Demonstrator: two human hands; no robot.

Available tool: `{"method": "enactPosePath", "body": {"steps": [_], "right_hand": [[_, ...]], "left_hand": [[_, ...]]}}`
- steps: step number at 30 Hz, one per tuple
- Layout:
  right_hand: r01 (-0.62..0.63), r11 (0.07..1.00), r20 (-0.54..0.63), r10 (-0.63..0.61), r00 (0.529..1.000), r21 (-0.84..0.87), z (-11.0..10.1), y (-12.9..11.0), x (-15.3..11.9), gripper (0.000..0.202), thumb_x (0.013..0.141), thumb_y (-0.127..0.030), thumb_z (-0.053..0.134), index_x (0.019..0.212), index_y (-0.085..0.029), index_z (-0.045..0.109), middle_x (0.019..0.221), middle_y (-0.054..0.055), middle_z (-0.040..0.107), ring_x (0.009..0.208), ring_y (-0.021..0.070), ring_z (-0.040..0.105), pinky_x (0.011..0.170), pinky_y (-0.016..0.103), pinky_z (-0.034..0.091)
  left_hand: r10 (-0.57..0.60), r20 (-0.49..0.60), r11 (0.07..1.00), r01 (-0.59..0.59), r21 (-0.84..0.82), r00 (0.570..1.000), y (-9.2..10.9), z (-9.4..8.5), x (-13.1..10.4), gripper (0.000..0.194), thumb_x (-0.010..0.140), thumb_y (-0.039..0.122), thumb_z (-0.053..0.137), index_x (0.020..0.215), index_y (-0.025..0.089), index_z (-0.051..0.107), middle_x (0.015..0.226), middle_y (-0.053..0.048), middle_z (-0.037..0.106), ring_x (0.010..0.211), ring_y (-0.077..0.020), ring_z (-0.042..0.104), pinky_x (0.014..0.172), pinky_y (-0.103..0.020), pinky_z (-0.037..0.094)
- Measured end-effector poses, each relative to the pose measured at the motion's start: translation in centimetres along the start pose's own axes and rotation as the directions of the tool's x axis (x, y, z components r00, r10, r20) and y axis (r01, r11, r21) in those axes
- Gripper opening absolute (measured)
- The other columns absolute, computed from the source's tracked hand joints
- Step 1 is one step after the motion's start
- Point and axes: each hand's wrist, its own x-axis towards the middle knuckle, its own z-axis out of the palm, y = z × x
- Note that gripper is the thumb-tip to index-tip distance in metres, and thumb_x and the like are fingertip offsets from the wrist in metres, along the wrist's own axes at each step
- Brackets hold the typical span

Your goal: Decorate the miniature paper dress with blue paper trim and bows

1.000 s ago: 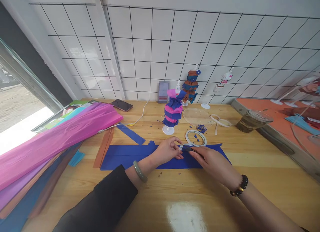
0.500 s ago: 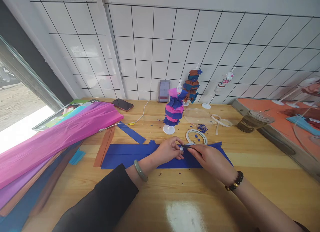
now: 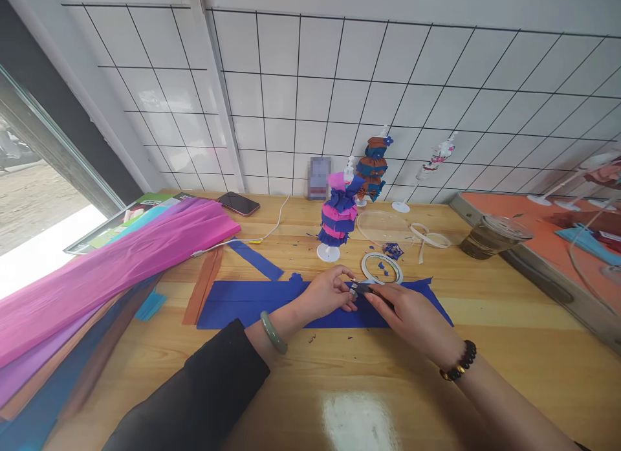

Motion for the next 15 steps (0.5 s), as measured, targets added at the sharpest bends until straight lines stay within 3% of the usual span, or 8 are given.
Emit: {"method": "enactPosePath", "body": {"steps": [6, 10, 15], "right_hand": [[-0.009, 0.995, -0.093, -0.001, 0.996, -0.103, 0.4, -0.2, -0.9, 0.032, 0.091, -0.035, 0.038, 0.102, -0.017, 0.061, 0.097, 0.01, 0.068, 0.081, 0.0223, 0.066, 0.068, 0.034, 0.052], [-0.022, 0.992, -0.165, 0.001, 0.986, -0.122, 0.5, -0.1, -2.5, 0.037, 0.092, -0.038, 0.035, 0.112, -0.014, 0.057, 0.104, 0.013, 0.065, 0.083, 0.0228, 0.066, 0.069, 0.035, 0.053], [0.073, 0.995, -0.054, -0.076, 0.996, -0.066, 1.6, 0.2, -5.6, 0.03, 0.092, -0.034, 0.037, 0.106, -0.018, 0.058, 0.094, 0.008, 0.067, 0.08, 0.0186, 0.065, 0.067, 0.03, 0.053]], "left_hand": [[0.003, -0.002, 1.0, -0.003, -0.003, 1.0, -0.2, -0.1, 0.1, 0.051, 0.068, 0.011, 0.062, 0.112, 0.018, 0.038, 0.063, 0.003, 0.058, 0.056, -0.0143, 0.064, 0.055, -0.024, 0.053], [-0.04, 0.005, 0.995, 0.039, 0.087, 0.999, 0.2, -0.2, -0.2, 0.056, 0.072, 0.015, 0.058, 0.121, 0.019, 0.032, 0.067, 0.001, 0.061, 0.052, -0.0138, 0.063, 0.049, -0.023, 0.051], [-0.004, -0.026, 0.962, 0.011, 0.273, 1.0, 1.1, -0.8, -0.5, 0.058, 0.076, 0.019, 0.051, 0.128, 0.021, 0.028, 0.076, -0.001, 0.063, 0.04, -0.0081, 0.055, 0.038, -0.017, 0.04]]}}
